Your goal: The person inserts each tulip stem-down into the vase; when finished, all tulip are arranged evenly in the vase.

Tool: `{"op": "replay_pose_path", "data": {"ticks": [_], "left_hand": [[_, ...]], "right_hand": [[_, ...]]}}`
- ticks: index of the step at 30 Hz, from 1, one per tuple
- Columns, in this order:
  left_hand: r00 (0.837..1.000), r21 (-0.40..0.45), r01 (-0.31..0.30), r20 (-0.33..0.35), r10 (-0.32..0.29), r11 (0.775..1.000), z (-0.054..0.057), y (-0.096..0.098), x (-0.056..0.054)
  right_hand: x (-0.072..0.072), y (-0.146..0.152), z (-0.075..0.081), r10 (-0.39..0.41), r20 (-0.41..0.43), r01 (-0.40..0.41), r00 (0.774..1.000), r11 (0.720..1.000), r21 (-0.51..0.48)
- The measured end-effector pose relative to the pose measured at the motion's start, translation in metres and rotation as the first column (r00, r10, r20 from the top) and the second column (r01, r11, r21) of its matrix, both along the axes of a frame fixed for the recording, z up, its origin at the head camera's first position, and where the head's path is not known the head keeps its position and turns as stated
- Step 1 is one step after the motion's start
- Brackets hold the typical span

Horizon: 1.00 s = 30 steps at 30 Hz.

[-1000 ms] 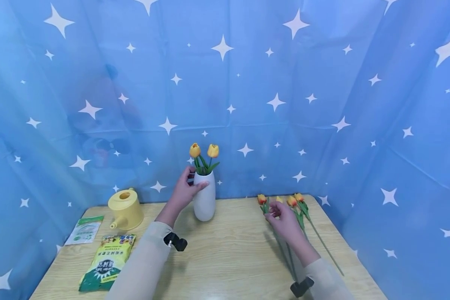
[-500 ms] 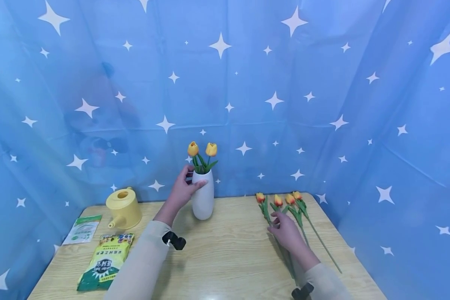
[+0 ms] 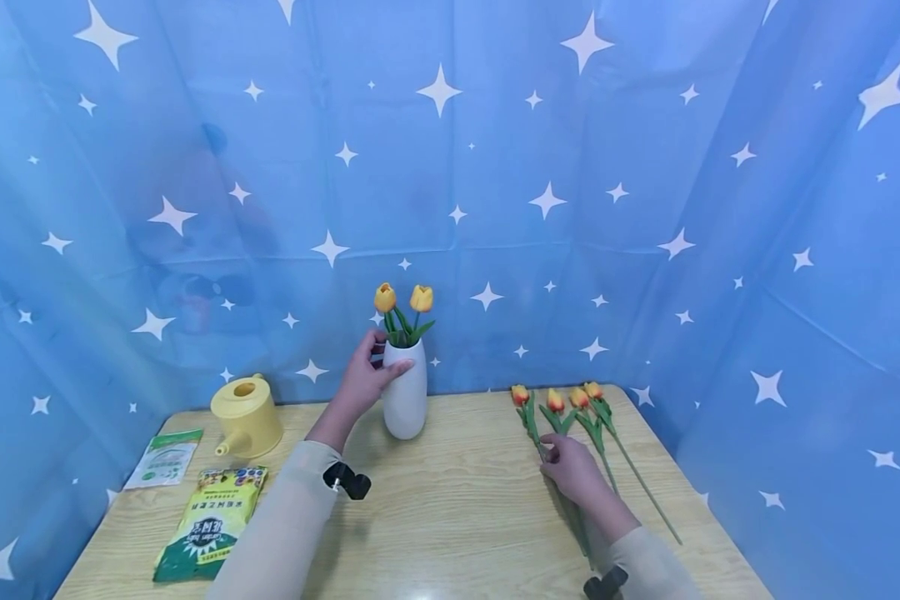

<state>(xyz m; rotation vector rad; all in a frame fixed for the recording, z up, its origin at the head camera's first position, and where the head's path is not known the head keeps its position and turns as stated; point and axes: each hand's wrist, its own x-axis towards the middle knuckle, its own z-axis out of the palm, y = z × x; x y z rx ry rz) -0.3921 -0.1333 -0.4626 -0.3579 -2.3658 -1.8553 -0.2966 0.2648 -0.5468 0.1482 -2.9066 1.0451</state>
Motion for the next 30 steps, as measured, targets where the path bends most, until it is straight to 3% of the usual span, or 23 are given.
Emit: {"op": "replay_pose_path", "data": {"ticks": [9,21,30], "left_hand": [[1.000,0.005,0.002,-0.002,-0.002,1.000,-0.001,0.000,-0.001],[1.000,0.009,0.009,0.007,-0.009,1.000,-0.001,0.000,-0.002],[1.000,0.007,0.001,0.010,-0.002,1.000,-0.001,0.000,-0.002]], "right_hand": [[0.001,0.002,0.002,-0.004,0.053,0.012,0.999,0.990,-0.144],[0.000,-0.004,0.014,-0.034,0.040,0.043,0.999,0.972,-0.232],[0.000,-0.010,0.021,-0.038,0.057,0.057,0.998,0.926,-0.374]]}}
